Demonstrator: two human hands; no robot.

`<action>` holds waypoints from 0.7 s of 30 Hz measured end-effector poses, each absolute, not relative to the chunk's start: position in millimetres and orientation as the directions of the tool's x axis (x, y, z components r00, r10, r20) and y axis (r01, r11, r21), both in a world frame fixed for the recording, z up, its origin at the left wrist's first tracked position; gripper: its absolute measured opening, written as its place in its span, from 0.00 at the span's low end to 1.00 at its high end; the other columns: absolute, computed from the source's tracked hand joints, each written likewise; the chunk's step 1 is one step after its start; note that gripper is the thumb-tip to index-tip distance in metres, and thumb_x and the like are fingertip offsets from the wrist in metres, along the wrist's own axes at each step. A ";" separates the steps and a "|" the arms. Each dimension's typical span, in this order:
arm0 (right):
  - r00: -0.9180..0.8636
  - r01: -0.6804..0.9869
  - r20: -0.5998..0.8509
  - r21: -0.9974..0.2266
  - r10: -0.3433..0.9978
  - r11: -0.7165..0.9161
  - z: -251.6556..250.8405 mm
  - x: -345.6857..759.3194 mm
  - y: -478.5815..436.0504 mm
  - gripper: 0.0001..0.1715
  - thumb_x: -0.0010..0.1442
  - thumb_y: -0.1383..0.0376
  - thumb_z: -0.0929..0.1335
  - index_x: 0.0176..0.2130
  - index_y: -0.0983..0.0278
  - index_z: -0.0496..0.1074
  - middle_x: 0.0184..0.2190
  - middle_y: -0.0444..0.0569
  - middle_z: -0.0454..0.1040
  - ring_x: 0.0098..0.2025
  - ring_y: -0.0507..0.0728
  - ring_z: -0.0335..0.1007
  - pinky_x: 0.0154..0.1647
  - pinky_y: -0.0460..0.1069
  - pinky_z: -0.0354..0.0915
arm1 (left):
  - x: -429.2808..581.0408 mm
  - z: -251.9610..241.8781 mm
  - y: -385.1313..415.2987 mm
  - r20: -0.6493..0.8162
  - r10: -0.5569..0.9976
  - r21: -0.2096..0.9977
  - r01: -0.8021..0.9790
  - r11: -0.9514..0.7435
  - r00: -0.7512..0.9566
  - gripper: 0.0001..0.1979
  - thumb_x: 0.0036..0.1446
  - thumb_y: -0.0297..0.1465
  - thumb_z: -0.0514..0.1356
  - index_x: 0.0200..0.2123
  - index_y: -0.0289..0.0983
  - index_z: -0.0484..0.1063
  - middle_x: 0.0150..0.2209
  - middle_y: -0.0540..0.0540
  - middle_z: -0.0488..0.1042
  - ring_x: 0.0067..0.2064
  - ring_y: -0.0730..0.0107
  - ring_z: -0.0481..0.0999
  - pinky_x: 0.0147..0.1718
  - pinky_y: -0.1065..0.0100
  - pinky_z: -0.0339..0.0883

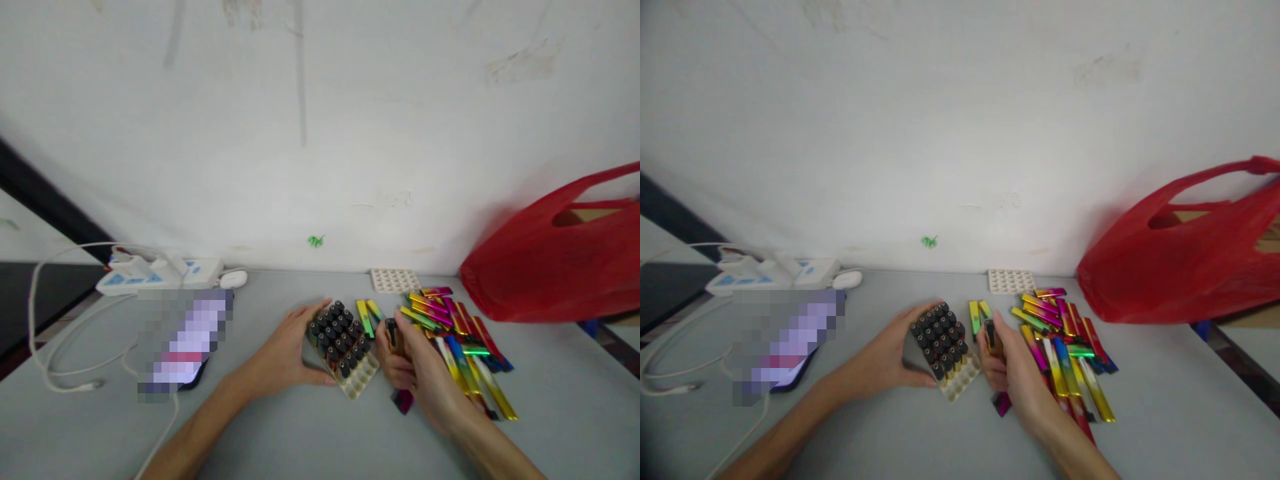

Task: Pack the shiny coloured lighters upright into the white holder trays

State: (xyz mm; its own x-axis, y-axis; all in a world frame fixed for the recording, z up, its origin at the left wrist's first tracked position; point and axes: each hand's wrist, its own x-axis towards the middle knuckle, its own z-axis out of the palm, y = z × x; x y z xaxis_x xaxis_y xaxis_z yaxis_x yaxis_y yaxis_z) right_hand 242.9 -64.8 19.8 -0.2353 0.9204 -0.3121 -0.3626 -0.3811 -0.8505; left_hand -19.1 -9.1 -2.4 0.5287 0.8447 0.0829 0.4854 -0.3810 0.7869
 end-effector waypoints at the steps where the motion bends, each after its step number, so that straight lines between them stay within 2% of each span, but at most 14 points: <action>1: -0.208 -0.358 -0.269 -0.874 0.940 -0.329 19.8 242.8 -65.1 0.32 0.69 0.36 0.69 0.35 0.61 0.71 0.21 0.34 0.51 0.20 0.49 0.37 0.19 0.45 0.40 | -19.1 -2.3 -9.3 0.085 0.846 0.789 0.483 -0.380 0.527 0.67 0.39 0.48 0.86 0.78 0.43 0.59 0.75 0.33 0.65 0.75 0.32 0.64 0.76 0.38 0.54; 4: -0.121 -0.274 -0.096 -0.953 0.988 -0.127 21.1 243.2 -67.6 0.29 0.75 0.40 0.65 0.42 0.61 0.75 0.24 0.38 0.63 0.22 0.51 0.53 0.25 0.47 0.54 | -19.0 -2.4 -9.9 0.084 0.847 0.792 0.481 -0.376 0.525 0.67 0.40 0.48 0.85 0.79 0.43 0.59 0.76 0.33 0.65 0.75 0.32 0.64 0.76 0.38 0.54; 6: -0.066 -0.152 0.000 -0.988 0.998 -0.010 23.1 243.8 -69.5 0.27 0.78 0.43 0.64 0.42 0.60 0.76 0.27 0.43 0.70 0.29 0.54 0.64 0.33 0.49 0.62 | -19.0 -2.5 -9.9 0.083 0.845 0.787 0.485 -0.381 0.529 0.66 0.40 0.48 0.85 0.78 0.43 0.59 0.76 0.33 0.65 0.75 0.32 0.63 0.76 0.38 0.54; 8: -0.017 0.009 0.090 -0.996 0.996 0.091 26.0 244.3 -70.7 0.24 0.78 0.45 0.65 0.43 0.59 0.78 0.34 0.46 0.75 0.38 0.58 0.70 0.42 0.51 0.66 | -18.8 -2.7 -9.8 0.081 0.843 0.783 0.489 -0.384 0.532 0.66 0.40 0.48 0.85 0.78 0.43 0.59 0.76 0.33 0.65 0.75 0.32 0.63 0.76 0.37 0.53; 10: -0.002 0.149 0.166 -0.975 0.986 0.165 29.1 244.6 -71.0 0.21 0.78 0.47 0.66 0.45 0.58 0.79 0.41 0.47 0.76 0.45 0.60 0.72 0.49 0.52 0.65 | -18.7 -2.8 -9.5 0.076 0.844 0.783 0.492 -0.380 0.532 0.66 0.40 0.49 0.85 0.78 0.43 0.59 0.76 0.33 0.65 0.75 0.32 0.63 0.76 0.38 0.53; 12: -0.018 0.217 0.207 -0.954 0.978 0.206 31.1 244.7 -70.7 0.18 0.78 0.49 0.66 0.46 0.56 0.79 0.43 0.47 0.76 0.48 0.60 0.72 0.52 0.52 0.65 | -18.5 -3.1 -9.3 0.070 0.845 0.786 0.493 -0.374 0.530 0.67 0.40 0.49 0.85 0.78 0.43 0.59 0.76 0.33 0.65 0.75 0.32 0.63 0.76 0.38 0.54; 17: -0.028 0.230 0.195 -0.953 0.980 0.197 27.3 245.5 -68.4 0.16 0.78 0.51 0.66 0.48 0.55 0.80 0.47 0.48 0.79 0.51 0.62 0.74 0.54 0.52 0.66 | -18.8 -4.0 -9.4 0.079 0.845 0.783 0.492 -0.380 0.529 0.67 0.40 0.48 0.85 0.78 0.43 0.59 0.76 0.34 0.65 0.75 0.32 0.63 0.76 0.38 0.54; 21: 0.036 0.237 0.198 -0.954 0.980 0.184 23.0 245.4 -67.4 0.16 0.77 0.52 0.67 0.50 0.57 0.81 0.44 0.49 0.80 0.46 0.61 0.76 0.48 0.53 0.69 | -18.6 -4.1 -9.5 0.085 0.841 0.780 0.489 -0.390 0.535 0.66 0.40 0.47 0.85 0.78 0.42 0.59 0.76 0.33 0.64 0.76 0.33 0.63 0.77 0.39 0.53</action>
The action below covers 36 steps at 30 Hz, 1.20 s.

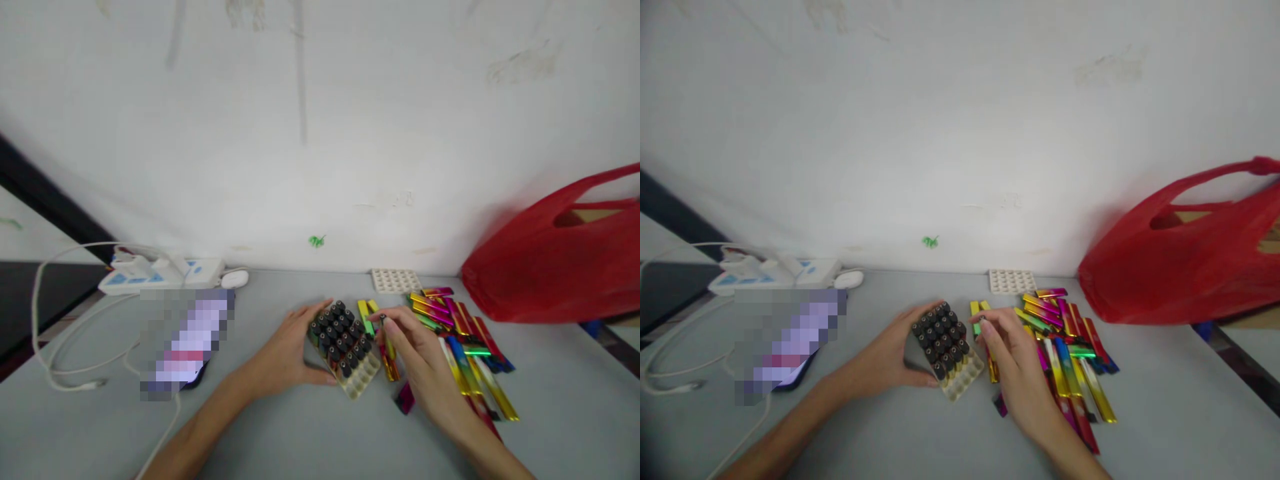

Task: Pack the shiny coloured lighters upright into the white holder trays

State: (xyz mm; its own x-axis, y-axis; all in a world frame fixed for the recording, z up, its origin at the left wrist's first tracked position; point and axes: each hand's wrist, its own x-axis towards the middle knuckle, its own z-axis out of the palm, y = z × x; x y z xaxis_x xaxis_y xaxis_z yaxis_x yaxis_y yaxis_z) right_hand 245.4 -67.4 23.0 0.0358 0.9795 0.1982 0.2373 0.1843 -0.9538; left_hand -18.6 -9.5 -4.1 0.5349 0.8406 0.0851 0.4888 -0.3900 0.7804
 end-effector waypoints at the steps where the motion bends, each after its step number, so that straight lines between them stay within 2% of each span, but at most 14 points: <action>1: 0.042 0.240 0.203 -0.952 0.978 0.188 22.9 245.4 -67.4 0.16 0.77 0.52 0.67 0.50 0.58 0.81 0.44 0.49 0.80 0.46 0.61 0.76 0.48 0.53 0.69 | -18.5 -4.0 -9.3 0.083 0.839 0.780 0.489 -0.390 0.537 0.66 0.40 0.47 0.85 0.78 0.42 0.59 0.76 0.33 0.64 0.76 0.33 0.63 0.77 0.39 0.53; 5: 0.021 0.296 0.255 -0.925 0.967 0.238 23.5 247.6 -66.8 0.14 0.77 0.55 0.68 0.48 0.58 0.81 0.46 0.49 0.80 0.51 0.62 0.76 0.55 0.54 0.67 | -18.1 -3.3 -9.0 0.073 0.841 0.780 0.496 -0.383 0.536 0.67 0.40 0.47 0.85 0.79 0.42 0.58 0.76 0.33 0.64 0.76 0.33 0.63 0.77 0.38 0.52; 10: 0.011 0.325 0.263 -0.914 0.965 0.245 18.8 252.6 -64.3 0.13 0.76 0.54 0.69 0.52 0.57 0.80 0.48 0.50 0.80 0.49 0.62 0.77 0.52 0.54 0.70 | -18.3 -2.3 -10.4 0.077 0.853 0.789 0.492 -0.369 0.516 0.68 0.40 0.48 0.85 0.79 0.43 0.58 0.76 0.32 0.64 0.75 0.32 0.63 0.76 0.38 0.53; 17: -0.123 0.503 0.341 -0.789 0.932 0.354 28.1 253.7 -66.3 0.13 0.78 0.59 0.68 0.56 0.57 0.81 0.52 0.53 0.82 0.55 0.65 0.78 0.58 0.58 0.71 | -17.7 -2.6 -11.1 0.077 0.851 0.786 0.494 -0.373 0.520 0.68 0.40 0.48 0.85 0.79 0.44 0.57 0.77 0.33 0.63 0.76 0.31 0.63 0.76 0.37 0.53; 25: -0.225 0.518 0.348 -0.748 0.910 0.414 38.5 257.9 -66.6 0.14 0.78 0.61 0.68 0.56 0.55 0.82 0.48 0.50 0.85 0.50 0.62 0.82 0.53 0.54 0.74 | -17.6 -1.5 -11.1 0.074 0.848 0.785 0.494 -0.374 0.525 0.68 0.40 0.47 0.85 0.79 0.41 0.57 0.76 0.32 0.63 0.76 0.32 0.63 0.76 0.38 0.53; 33: -0.128 0.542 0.450 -0.714 0.884 0.443 28.4 253.3 -68.7 0.10 0.76 0.62 0.71 0.53 0.57 0.83 0.49 0.51 0.87 0.51 0.63 0.84 0.54 0.55 0.76 | -17.3 -1.0 -11.0 0.074 0.846 0.782 0.496 -0.378 0.528 0.67 0.40 0.47 0.86 0.79 0.42 0.58 0.76 0.33 0.64 0.76 0.33 0.63 0.77 0.39 0.52; 36: -0.107 0.536 0.416 -0.741 0.903 0.405 25.8 252.1 -69.4 0.10 0.75 0.59 0.71 0.51 0.57 0.83 0.47 0.52 0.87 0.48 0.63 0.85 0.50 0.56 0.78 | -17.3 -0.3 -11.2 0.073 0.847 0.782 0.496 -0.377 0.527 0.68 0.40 0.47 0.86 0.79 0.42 0.58 0.76 0.33 0.64 0.76 0.33 0.63 0.77 0.39 0.52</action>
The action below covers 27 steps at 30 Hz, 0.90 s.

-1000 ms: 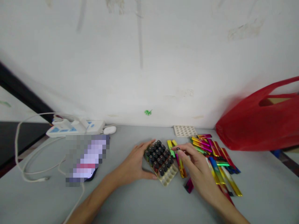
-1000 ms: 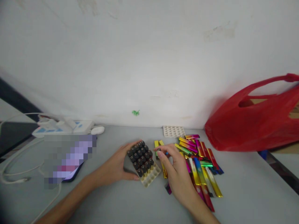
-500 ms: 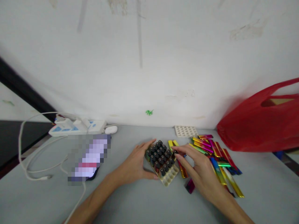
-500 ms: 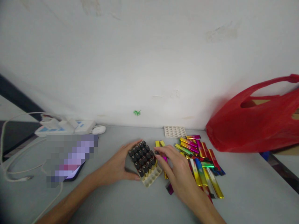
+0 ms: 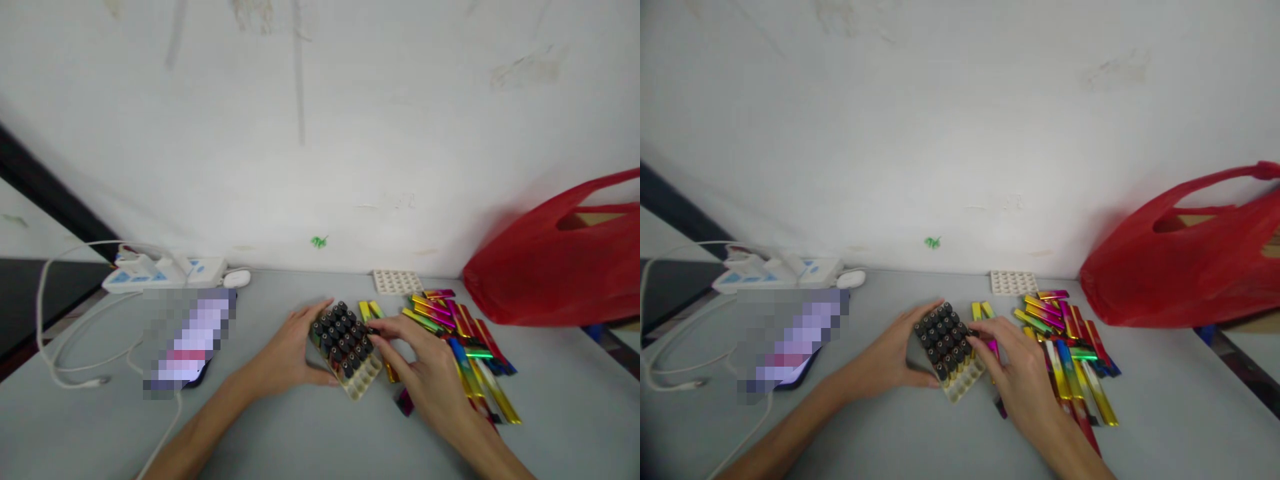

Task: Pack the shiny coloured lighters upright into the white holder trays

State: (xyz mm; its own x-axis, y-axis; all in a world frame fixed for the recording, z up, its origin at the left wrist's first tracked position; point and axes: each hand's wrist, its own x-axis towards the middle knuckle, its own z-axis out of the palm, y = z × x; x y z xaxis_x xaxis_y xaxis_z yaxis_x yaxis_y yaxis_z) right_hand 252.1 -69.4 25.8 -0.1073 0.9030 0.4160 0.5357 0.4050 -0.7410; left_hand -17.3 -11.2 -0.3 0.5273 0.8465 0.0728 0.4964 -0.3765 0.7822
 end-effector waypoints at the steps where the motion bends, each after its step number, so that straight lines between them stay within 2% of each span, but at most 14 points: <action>1: -0.106 0.533 0.396 -0.751 0.912 0.389 26.1 252.0 -69.6 0.10 0.75 0.58 0.72 0.51 0.57 0.83 0.46 0.52 0.87 0.47 0.63 0.85 0.49 0.55 0.78 | -17.3 -0.2 -11.4 0.075 0.847 0.784 0.494 -0.376 0.526 0.67 0.40 0.47 0.85 0.79 0.43 0.58 0.76 0.33 0.63 0.76 0.33 0.63 0.77 0.39 0.53; 5: -0.116 0.543 0.378 -0.750 0.918 0.378 31.3 252.6 -70.7 0.09 0.75 0.58 0.72 0.48 0.57 0.82 0.45 0.51 0.86 0.47 0.64 0.83 0.48 0.55 0.75 | -17.1 -0.3 -11.9 0.077 0.849 0.786 0.493 -0.374 0.522 0.67 0.41 0.47 0.85 0.79 0.42 0.57 0.77 0.32 0.63 0.76 0.32 0.62 0.76 0.38 0.53; 8: -0.139 0.533 0.362 -0.757 0.922 0.378 34.9 253.3 -71.4 0.13 0.78 0.58 0.68 0.44 0.58 0.81 0.42 0.51 0.84 0.45 0.63 0.82 0.48 0.55 0.73 | -17.1 -1.1 -11.9 0.079 0.844 0.782 0.492 -0.382 0.531 0.67 0.41 0.48 0.85 0.79 0.43 0.57 0.77 0.32 0.63 0.76 0.33 0.62 0.77 0.37 0.51; 11: -0.058 0.566 0.362 -0.755 0.930 0.330 33.9 256.4 -69.4 0.13 0.78 0.57 0.65 0.50 0.58 0.79 0.42 0.51 0.84 0.44 0.63 0.81 0.46 0.54 0.72 | -17.3 -1.6 -11.6 0.091 0.841 0.789 0.476 -0.388 0.534 0.67 0.41 0.47 0.85 0.79 0.44 0.57 0.77 0.34 0.63 0.76 0.33 0.62 0.77 0.37 0.51; 13: 0.007 0.637 0.351 -0.724 0.936 0.267 31.2 260.6 -66.5 0.13 0.77 0.57 0.66 0.52 0.58 0.77 0.37 0.48 0.82 0.37 0.61 0.79 0.39 0.53 0.70 | -17.2 -1.3 -11.4 0.083 0.847 0.794 0.478 -0.374 0.525 0.67 0.40 0.47 0.85 0.79 0.44 0.58 0.77 0.33 0.63 0.76 0.32 0.62 0.76 0.37 0.53; 15: 0.023 0.714 0.319 -0.669 0.948 0.208 27.8 265.2 -63.3 0.11 0.75 0.57 0.66 0.51 0.58 0.74 0.29 0.43 0.77 0.28 0.58 0.75 0.32 0.51 0.65 | -16.8 -0.6 -11.4 0.066 0.852 0.797 0.486 -0.358 0.519 0.68 0.39 0.48 0.86 0.79 0.44 0.58 0.76 0.32 0.64 0.75 0.31 0.63 0.76 0.36 0.53; 17: 0.027 0.780 0.311 -0.601 0.950 0.174 24.5 268.2 -61.1 0.10 0.73 0.56 0.67 0.50 0.58 0.70 0.26 0.40 0.75 0.24 0.57 0.73 0.29 0.51 0.62 | -16.4 0.0 -11.5 0.056 0.856 0.801 0.489 -0.346 0.514 0.68 0.39 0.48 0.86 0.79 0.43 0.57 0.76 0.32 0.64 0.75 0.32 0.63 0.76 0.36 0.53; 21: -0.024 0.911 0.352 -0.379 0.936 0.166 19.4 266.4 -62.1 0.12 0.72 0.56 0.69 0.52 0.57 0.68 0.29 0.42 0.80 0.24 0.59 0.77 0.27 0.51 0.57 | -16.7 -1.0 -12.3 0.050 0.865 0.822 0.472 -0.320 0.499 0.69 0.38 0.47 0.87 0.79 0.44 0.57 0.74 0.33 0.66 0.73 0.34 0.65 0.75 0.38 0.56; 24: -0.087 0.972 0.312 -0.181 0.946 0.149 17.1 262.8 -65.7 0.08 0.71 0.57 0.69 0.47 0.56 0.70 0.32 0.46 0.83 0.26 0.62 0.80 0.26 0.51 0.51 | -17.5 -2.4 -12.9 0.057 0.866 0.837 0.448 -0.312 0.497 0.70 0.37 0.47 0.87 0.79 0.47 0.57 0.73 0.35 0.67 0.72 0.35 0.67 0.74 0.39 0.58; 27: -0.092 0.986 0.250 -0.110 0.964 0.123 14.8 262.2 -68.4 0.07 0.70 0.57 0.70 0.45 0.57 0.71 0.32 0.48 0.84 0.27 0.63 0.80 0.26 0.51 0.49 | -18.0 -2.6 -13.3 0.081 0.858 0.841 0.427 -0.332 0.507 0.70 0.36 0.48 0.87 0.78 0.48 0.57 0.72 0.35 0.67 0.73 0.35 0.67 0.75 0.39 0.56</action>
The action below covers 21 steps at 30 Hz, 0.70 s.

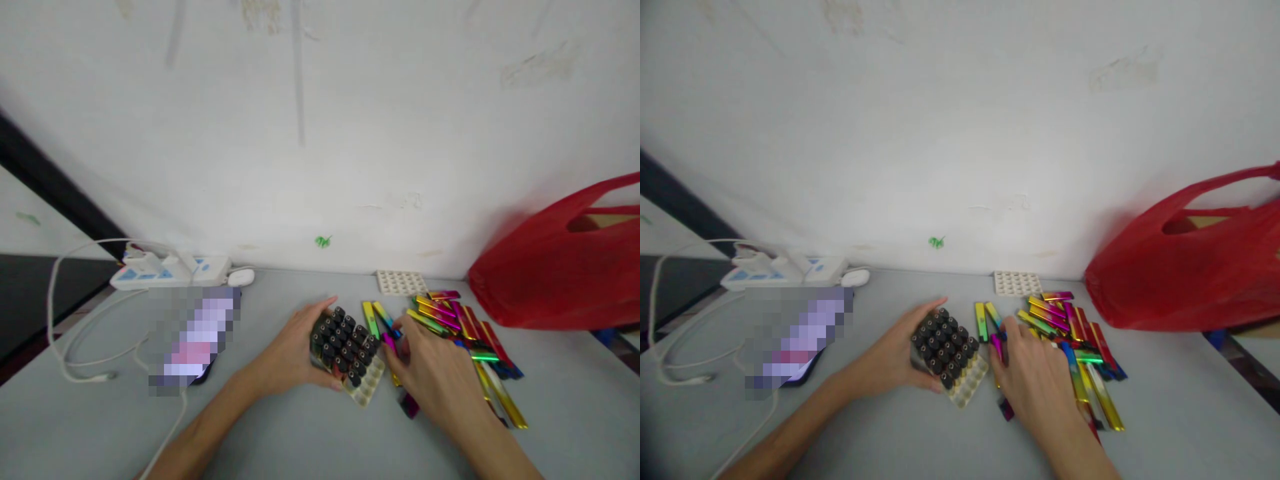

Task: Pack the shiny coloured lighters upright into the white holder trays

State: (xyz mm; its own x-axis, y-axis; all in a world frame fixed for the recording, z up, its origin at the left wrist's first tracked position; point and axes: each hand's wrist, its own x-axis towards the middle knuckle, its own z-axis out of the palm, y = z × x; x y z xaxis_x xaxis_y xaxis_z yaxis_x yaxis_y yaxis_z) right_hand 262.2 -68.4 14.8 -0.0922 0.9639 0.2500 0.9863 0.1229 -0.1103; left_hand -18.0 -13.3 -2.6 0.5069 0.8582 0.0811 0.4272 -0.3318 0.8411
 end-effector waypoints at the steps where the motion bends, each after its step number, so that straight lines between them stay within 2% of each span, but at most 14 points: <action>1: -0.094 0.984 0.232 -0.125 0.968 0.125 14.0 262.6 -68.8 0.08 0.70 0.58 0.71 0.47 0.57 0.71 0.32 0.48 0.84 0.27 0.63 0.80 0.26 0.51 0.50 | -18.1 -2.4 -13.4 0.089 0.857 0.842 0.422 -0.337 0.507 0.70 0.36 0.49 0.87 0.78 0.47 0.58 0.72 0.36 0.67 0.73 0.35 0.66 0.75 0.39 0.56; 4: -0.090 0.967 0.185 -0.220 0.979 0.131 11.6 264.0 -68.6 0.13 0.68 0.61 0.72 0.52 0.57 0.73 0.34 0.48 0.85 0.29 0.63 0.81 0.27 0.52 0.53 | -17.2 -1.1 -14.2 0.098 0.859 0.846 0.412 -0.337 0.503 0.69 0.36 0.49 0.86 0.78 0.47 0.59 0.72 0.36 0.67 0.73 0.36 0.66 0.75 0.40 0.57; 8: -0.037 0.894 0.111 -0.440 0.993 0.082 11.2 264.7 -65.8 0.09 0.69 0.61 0.72 0.50 0.58 0.76 0.32 0.47 0.82 0.32 0.64 0.80 0.31 0.53 0.61 | -14.6 1.2 -15.1 0.091 0.870 0.844 0.426 -0.326 0.485 0.69 0.35 0.47 0.87 0.77 0.46 0.59 0.71 0.37 0.68 0.71 0.37 0.68 0.74 0.42 0.59; 10: -0.010 0.802 0.108 -0.593 0.994 0.072 12.0 265.4 -63.5 0.10 0.71 0.59 0.71 0.49 0.59 0.78 0.32 0.47 0.81 0.32 0.63 0.79 0.34 0.54 0.65 | -14.7 1.7 -14.0 0.091 0.881 0.840 0.440 -0.319 0.464 0.70 0.34 0.45 0.88 0.77 0.45 0.59 0.70 0.37 0.69 0.70 0.37 0.69 0.73 0.42 0.60; 14: 0.064 0.577 0.153 -0.812 0.986 0.089 11.9 268.3 -58.1 0.20 0.73 0.49 0.70 0.54 0.61 0.78 0.39 0.49 0.80 0.39 0.63 0.78 0.42 0.55 0.69 | -20.7 2.8 -8.0 0.039 0.894 0.847 0.459 -0.266 0.446 0.72 0.34 0.40 0.88 0.78 0.45 0.55 0.63 0.40 0.74 0.61 0.43 0.77 0.67 0.46 0.69; 16: 0.061 0.486 0.135 -0.870 0.989 0.089 12.1 268.9 -55.8 0.23 0.73 0.45 0.69 0.49 0.61 0.78 0.39 0.49 0.78 0.41 0.63 0.76 0.43 0.55 0.68 | -23.7 5.3 -5.0 0.033 0.878 0.845 0.456 -0.279 0.477 0.67 0.37 0.38 0.87 0.77 0.46 0.57 0.61 0.41 0.76 0.58 0.46 0.79 0.64 0.48 0.72; 19: 0.036 0.378 0.061 -0.925 0.997 0.043 16.4 266.8 -53.8 0.26 0.73 0.43 0.69 0.39 0.62 0.76 0.33 0.46 0.73 0.36 0.60 0.70 0.38 0.54 0.65 | -23.5 10.5 -3.2 0.100 0.824 0.813 0.431 -0.390 0.557 0.53 0.39 0.39 0.86 0.68 0.43 0.71 0.62 0.40 0.76 0.64 0.42 0.75 0.68 0.47 0.69; 21: 0.048 0.311 0.033 -0.950 0.998 0.016 21.2 264.1 -53.4 0.27 0.72 0.42 0.70 0.35 0.61 0.74 0.31 0.44 0.70 0.34 0.59 0.67 0.36 0.53 0.63 | -21.2 12.9 -3.9 0.114 0.805 0.815 0.409 -0.411 0.582 0.47 0.40 0.40 0.86 0.63 0.41 0.75 0.62 0.40 0.76 0.66 0.40 0.73 0.70 0.47 0.66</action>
